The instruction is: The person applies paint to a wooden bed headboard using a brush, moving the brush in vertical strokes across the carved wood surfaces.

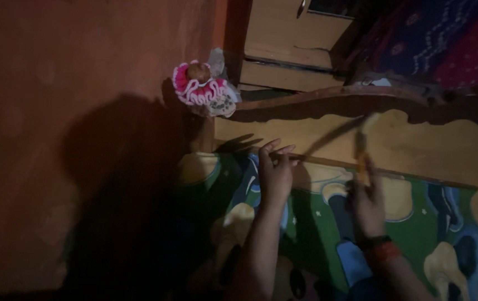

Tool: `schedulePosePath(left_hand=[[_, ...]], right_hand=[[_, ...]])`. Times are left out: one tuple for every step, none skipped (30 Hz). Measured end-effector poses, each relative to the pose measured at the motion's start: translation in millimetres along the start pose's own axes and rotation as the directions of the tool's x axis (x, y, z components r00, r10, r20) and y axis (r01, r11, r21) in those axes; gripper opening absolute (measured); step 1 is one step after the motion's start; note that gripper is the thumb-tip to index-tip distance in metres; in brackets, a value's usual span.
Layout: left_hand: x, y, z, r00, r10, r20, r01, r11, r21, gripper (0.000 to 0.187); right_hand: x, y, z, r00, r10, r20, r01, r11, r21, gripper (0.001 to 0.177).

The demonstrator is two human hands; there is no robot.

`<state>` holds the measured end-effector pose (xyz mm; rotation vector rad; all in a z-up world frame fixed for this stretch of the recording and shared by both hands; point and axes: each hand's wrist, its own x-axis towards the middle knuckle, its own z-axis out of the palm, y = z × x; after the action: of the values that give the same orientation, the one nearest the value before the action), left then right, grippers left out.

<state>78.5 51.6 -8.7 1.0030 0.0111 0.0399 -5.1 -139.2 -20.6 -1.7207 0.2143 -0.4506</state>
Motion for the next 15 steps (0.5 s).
schedulePosePath(left_hand=[[1.6,-3.4,-1.1,1.0,-0.009,0.002,0.009,1.0,0.011,0.033],[2.7,-5.3,-2.1,1.0,-0.017,0.004,0.017,1.0,0.023,0.033],[2.5,-6.3,-2.6,1.0,-0.009,0.003,0.009,1.0,0.009,0.032],[2.1,-6.2,-3.1,1.0,-0.001,0.002,0.001,1.0,-0.004,0.031],[1.9,-5.0,-3.3,1.0,0.007,0.001,-0.007,1.0,-0.017,0.03],[1.5,-3.4,-2.9,1.0,-0.011,-0.004,0.011,1.0,0.016,0.03],[1.1,-1.5,-2.7,1.0,-0.027,-0.012,0.027,0.998,0.049,0.03],[0.2,-0.1,-3.3,0.999,-0.043,-0.021,0.044,0.996,0.083,0.029],[-0.5,-0.1,-2.6,1.0,-0.019,-0.017,0.021,0.996,0.09,0.03],[-0.6,-0.6,-1.5,1.0,0.004,-0.014,-0.003,0.995,0.098,0.031],[-0.6,-1.3,-0.4,1.0,0.026,-0.008,-0.025,0.994,0.104,0.031],[-0.8,-1.7,-0.4,0.999,0.037,-0.002,-0.036,0.994,0.098,0.032],[-1.1,-2.0,0.3,0.999,0.048,0.006,-0.048,0.995,0.092,0.032],[-1.9,-1.8,2.0,0.998,0.058,0.014,-0.059,0.995,0.086,0.033],[-3.2,-0.2,2.2,1.0,0.006,0.015,-0.008,0.995,0.098,0.033]], right_hand=[[0.5,-3.1,6.2,0.997,0.032,0.076,-0.03,0.999,-0.021,0.061],[1.7,-5.4,8.7,0.988,0.088,0.124,-0.089,0.996,0.005,0.06],[3.0,-5.5,9.6,0.975,0.144,0.172,-0.15,0.988,0.025,0.059],[3.1,-2.8,9.8,0.955,0.197,0.22,-0.211,0.977,0.043,0.058],[4.2,0.0,5.3,0.964,0.193,0.182,-0.201,0.979,0.028,0.059],[7.4,1.5,-3.8,0.972,0.188,0.143,-0.191,0.981,0.012,0.059],[10.1,3.9,-11.2,0.978,0.182,0.107,-0.182,0.983,-0.003,0.06],[10.7,5.8,-20.3,0.978,0.207,-0.007,-0.207,0.978,0.015,0.053],[10.6,6.3,-32.7,0.965,0.23,-0.125,-0.228,0.973,0.035,0.048],[10.4,7.4,-43.2,0.961,0.165,-0.223,-0.155,0.986,0.062,0.049],[10.7,8.4,-53.3,0.941,0.1,-0.323,-0.078,0.994,0.081,0.051],[13.4,9.3,-62.6,0.919,0.119,-0.376,-0.072,0.988,0.136,0.052],[16.9,10.3,-71.4,0.893,0.139,-0.428,-0.061,0.98,0.19,0.053],[19.3,13.2,-75.6,0.863,0.16,-0.479,-0.045,0.969,0.242,0.054],[21.3,17.0,-74.5,0.878,0.159,-0.452,-0.058,0.972,0.229,0.054]])
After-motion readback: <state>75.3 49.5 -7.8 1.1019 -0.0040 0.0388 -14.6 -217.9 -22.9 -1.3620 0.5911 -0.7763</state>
